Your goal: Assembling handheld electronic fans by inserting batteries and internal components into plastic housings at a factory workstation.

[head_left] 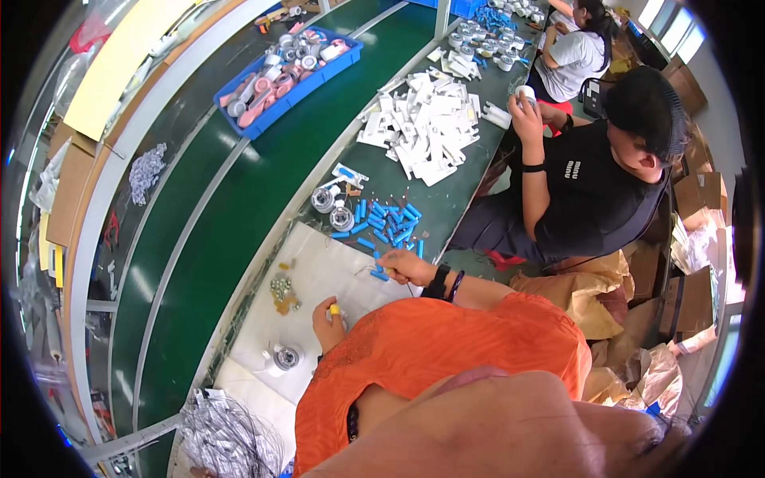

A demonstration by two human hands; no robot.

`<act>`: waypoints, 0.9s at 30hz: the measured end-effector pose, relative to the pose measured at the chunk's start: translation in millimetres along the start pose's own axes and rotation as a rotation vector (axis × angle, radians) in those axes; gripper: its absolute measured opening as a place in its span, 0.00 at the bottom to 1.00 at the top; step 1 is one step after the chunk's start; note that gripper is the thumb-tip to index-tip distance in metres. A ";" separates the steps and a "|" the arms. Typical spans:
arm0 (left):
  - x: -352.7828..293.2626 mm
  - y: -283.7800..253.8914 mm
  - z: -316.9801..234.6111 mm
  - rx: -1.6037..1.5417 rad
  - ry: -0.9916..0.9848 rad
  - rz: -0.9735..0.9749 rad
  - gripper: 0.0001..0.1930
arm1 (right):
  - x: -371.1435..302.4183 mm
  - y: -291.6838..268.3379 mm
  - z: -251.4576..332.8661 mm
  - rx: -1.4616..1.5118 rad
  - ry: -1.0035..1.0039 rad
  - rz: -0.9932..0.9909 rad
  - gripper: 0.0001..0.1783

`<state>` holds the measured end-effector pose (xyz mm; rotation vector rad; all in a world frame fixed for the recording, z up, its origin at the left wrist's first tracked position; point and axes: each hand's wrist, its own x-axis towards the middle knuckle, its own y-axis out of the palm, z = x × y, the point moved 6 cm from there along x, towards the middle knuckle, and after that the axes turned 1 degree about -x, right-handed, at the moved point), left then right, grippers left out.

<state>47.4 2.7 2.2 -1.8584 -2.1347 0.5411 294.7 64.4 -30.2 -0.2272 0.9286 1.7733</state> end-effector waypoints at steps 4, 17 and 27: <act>1.1 2.4 -11.7 0.040 0.011 0.026 0.15 | 1.9 -2.5 -1.9 0.002 0.003 -0.004 0.12; -10.1 -9.9 -5.5 0.026 0.085 -0.050 0.13 | -14.1 20.3 23.8 -0.060 -0.035 -0.063 0.13; -25.5 -12.4 8.1 -0.047 0.037 -0.094 0.12 | -46.1 60.7 249.6 -0.348 -0.847 -0.253 0.09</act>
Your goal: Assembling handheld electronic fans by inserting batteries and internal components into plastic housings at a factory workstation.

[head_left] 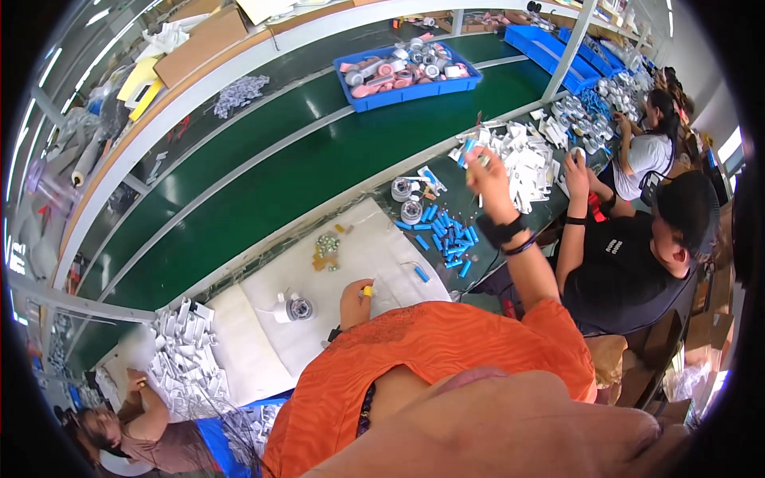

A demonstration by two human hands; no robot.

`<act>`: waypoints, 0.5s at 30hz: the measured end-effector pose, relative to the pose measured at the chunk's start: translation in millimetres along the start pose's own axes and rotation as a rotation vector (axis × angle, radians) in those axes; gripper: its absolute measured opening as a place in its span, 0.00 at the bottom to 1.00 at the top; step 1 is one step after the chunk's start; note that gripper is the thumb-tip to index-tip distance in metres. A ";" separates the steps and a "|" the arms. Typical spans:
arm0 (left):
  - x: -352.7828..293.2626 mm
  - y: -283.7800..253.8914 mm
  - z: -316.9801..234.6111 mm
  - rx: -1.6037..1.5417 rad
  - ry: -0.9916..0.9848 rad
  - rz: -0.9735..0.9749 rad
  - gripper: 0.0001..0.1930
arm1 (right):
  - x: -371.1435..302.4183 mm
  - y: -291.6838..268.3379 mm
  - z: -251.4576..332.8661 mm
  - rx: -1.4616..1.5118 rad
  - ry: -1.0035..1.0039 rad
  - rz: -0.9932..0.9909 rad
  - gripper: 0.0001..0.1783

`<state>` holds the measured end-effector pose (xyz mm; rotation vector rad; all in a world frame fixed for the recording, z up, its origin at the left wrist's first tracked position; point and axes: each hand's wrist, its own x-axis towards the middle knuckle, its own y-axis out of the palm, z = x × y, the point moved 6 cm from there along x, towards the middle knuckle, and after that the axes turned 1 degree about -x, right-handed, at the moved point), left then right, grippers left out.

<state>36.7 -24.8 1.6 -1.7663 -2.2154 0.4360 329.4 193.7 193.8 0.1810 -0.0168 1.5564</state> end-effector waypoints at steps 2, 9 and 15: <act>-2.5 -5.4 5.8 -0.016 -0.010 -0.034 0.12 | 28.7 -4.9 48.4 -0.027 -0.204 -0.028 0.10; -0.9 -19.1 15.2 -0.075 -0.022 -0.113 0.11 | 148.3 -40.2 127.1 0.025 -0.430 -0.183 0.10; 10.0 -19.8 29.3 -0.093 -0.046 -0.188 0.11 | 268.4 -68.3 168.1 0.106 -0.439 -0.203 0.12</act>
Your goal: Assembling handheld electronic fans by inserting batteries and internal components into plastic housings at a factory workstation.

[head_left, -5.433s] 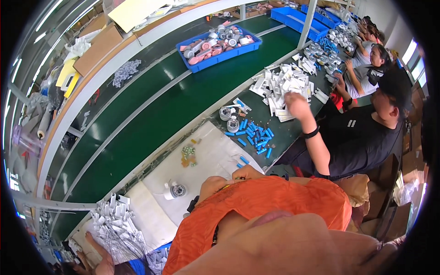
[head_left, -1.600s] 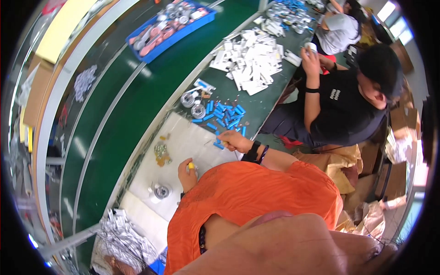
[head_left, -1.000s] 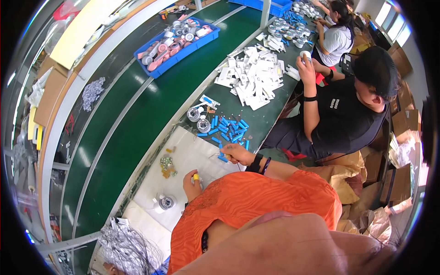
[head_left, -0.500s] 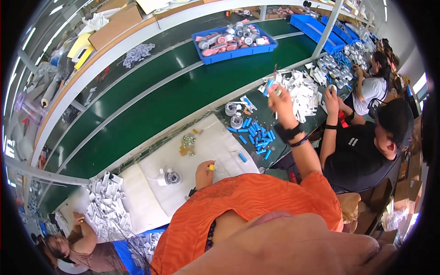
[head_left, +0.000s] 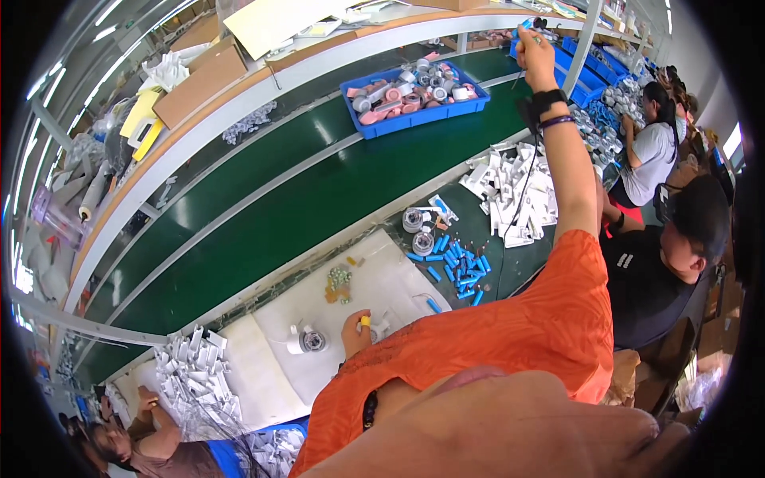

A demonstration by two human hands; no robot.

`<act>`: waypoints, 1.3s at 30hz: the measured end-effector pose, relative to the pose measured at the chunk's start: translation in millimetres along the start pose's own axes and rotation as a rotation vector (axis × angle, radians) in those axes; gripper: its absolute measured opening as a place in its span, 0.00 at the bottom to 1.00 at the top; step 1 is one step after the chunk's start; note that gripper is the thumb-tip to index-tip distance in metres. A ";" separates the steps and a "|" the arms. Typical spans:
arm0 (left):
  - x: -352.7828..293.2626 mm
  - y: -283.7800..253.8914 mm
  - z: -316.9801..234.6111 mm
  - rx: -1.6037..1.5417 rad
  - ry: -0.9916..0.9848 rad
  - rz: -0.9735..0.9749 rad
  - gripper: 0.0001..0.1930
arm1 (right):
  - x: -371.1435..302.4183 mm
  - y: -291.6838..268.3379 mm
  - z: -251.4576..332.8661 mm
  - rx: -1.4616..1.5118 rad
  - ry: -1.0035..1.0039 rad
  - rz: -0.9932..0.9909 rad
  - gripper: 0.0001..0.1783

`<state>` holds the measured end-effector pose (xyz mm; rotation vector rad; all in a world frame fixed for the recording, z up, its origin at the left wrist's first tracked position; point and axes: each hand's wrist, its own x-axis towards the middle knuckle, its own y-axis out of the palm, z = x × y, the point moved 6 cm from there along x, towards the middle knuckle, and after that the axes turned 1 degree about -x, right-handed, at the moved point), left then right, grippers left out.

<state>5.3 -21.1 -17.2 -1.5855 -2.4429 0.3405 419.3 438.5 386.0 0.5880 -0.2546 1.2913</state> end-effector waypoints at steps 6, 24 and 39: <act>0.0 4.1 5.0 0.046 -0.071 -0.080 0.12 | 102.8 7.5 -13.5 -0.299 -0.061 -0.107 0.19; 7.6 31.8 5.2 0.159 -0.145 0.033 0.14 | 67.7 21.5 -41.3 0.338 -0.006 -0.132 0.18; 49.5 -0.6 -138.9 -0.351 0.139 0.042 0.13 | -318.2 169.2 -13.2 0.289 0.561 0.912 0.12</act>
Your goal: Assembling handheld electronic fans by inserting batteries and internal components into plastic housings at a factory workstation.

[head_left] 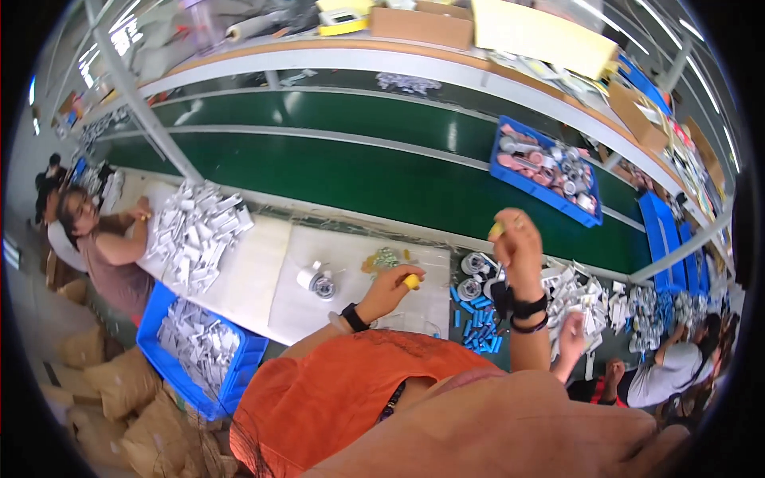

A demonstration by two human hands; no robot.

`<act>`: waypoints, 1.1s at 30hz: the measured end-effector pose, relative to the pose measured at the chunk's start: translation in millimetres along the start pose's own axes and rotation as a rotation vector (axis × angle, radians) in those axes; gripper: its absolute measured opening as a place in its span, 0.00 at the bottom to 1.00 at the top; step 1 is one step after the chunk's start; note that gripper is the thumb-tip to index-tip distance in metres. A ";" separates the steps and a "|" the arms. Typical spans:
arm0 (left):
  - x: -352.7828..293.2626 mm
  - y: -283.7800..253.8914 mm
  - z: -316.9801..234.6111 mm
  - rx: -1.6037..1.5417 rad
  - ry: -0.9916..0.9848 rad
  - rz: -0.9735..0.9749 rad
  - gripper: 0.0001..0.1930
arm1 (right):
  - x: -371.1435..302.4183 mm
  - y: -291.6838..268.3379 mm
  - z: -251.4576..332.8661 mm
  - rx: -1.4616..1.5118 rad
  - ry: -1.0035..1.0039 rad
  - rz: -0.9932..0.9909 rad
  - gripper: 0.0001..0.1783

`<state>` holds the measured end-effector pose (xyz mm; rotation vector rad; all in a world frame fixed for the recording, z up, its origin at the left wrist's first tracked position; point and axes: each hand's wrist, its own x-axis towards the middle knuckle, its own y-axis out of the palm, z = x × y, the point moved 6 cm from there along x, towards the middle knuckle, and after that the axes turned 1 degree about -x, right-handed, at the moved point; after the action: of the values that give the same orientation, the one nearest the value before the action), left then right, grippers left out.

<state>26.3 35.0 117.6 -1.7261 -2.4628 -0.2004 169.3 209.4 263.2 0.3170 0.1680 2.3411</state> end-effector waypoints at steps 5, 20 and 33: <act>-18.4 -14.0 -23.6 -0.162 -0.002 -0.028 0.13 | -48.8 67.8 -100.3 -0.015 0.291 0.203 0.14; -76.9 -59.0 16.4 -0.342 -0.322 -0.028 0.12 | -106.1 162.1 -147.0 -0.017 0.471 0.340 0.19; -93.4 -74.0 27.3 -0.329 -0.361 -0.017 0.10 | -131.1 140.3 -175.3 -0.274 0.242 0.008 0.09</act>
<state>-12.5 -71.4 71.3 -2.0265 -2.8315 -0.3396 116.1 12.9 101.5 -0.1010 -0.0391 2.3675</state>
